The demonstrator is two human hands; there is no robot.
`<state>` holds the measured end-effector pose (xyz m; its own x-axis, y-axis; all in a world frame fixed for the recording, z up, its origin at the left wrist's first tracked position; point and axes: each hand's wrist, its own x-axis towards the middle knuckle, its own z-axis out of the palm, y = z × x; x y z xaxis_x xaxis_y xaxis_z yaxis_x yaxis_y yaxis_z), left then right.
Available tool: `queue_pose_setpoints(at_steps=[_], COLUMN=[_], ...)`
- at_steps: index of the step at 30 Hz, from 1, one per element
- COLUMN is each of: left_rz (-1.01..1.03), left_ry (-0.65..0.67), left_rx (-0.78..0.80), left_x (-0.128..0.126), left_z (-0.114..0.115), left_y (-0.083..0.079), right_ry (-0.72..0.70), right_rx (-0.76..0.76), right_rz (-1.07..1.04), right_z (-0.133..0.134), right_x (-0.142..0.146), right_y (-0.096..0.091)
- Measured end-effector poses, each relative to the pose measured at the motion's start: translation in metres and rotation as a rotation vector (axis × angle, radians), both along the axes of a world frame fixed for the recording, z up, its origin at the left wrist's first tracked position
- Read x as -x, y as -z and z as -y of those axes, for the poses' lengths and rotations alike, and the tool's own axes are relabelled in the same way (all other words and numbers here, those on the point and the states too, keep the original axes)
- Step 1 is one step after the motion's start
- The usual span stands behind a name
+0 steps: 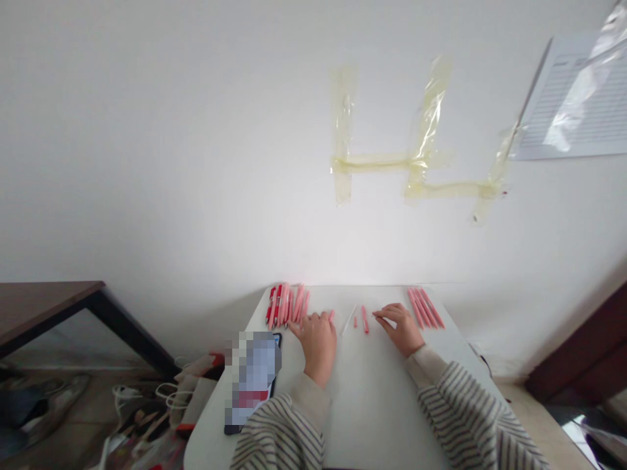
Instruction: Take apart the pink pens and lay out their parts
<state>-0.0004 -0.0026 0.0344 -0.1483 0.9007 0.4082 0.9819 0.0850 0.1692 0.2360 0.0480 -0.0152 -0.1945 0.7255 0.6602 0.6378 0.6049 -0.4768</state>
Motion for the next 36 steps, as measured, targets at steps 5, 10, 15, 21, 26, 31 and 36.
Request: queue_pose_setpoints(at_steps=[5, 10, 15, 21, 26, 31, 36], left_rz=[0.013, 0.018, 0.015, 0.048, 0.152, 0.289, 0.357], left_ry=[-0.001, -0.01, -0.007, 0.033, 0.254, 0.426, 0.481], left_rx=[-0.003, 0.013, 0.015, 0.009, -0.036, -0.025, -0.015], left_x=[0.0, 0.0, 0.0, -0.003, -0.008, -0.016, -0.019], left_z=[-0.001, -0.002, 0.0, -0.001, -0.004, -0.005, -0.004], left_y=[0.0, 0.0, -0.001, 0.0, 0.009, 0.014, 0.015], right_ry=[0.007, 0.013, 0.014, -0.011, -0.101, -0.167, -0.167], right_rx=[0.011, 0.004, 0.011, 0.028, 0.035, 0.046, 0.067], right_rz=[0.016, 0.02, 0.017, 0.009, 0.008, 0.008, -0.055], right_z=[0.0, 0.001, 0.001, 0.004, 0.007, 0.008, 0.008], right_x=[0.0, 0.001, 0.002, 0.003, 0.007, 0.01, 0.011], right_y=[0.0, 0.0, 0.0, -0.003, -0.009, -0.009, -0.007])
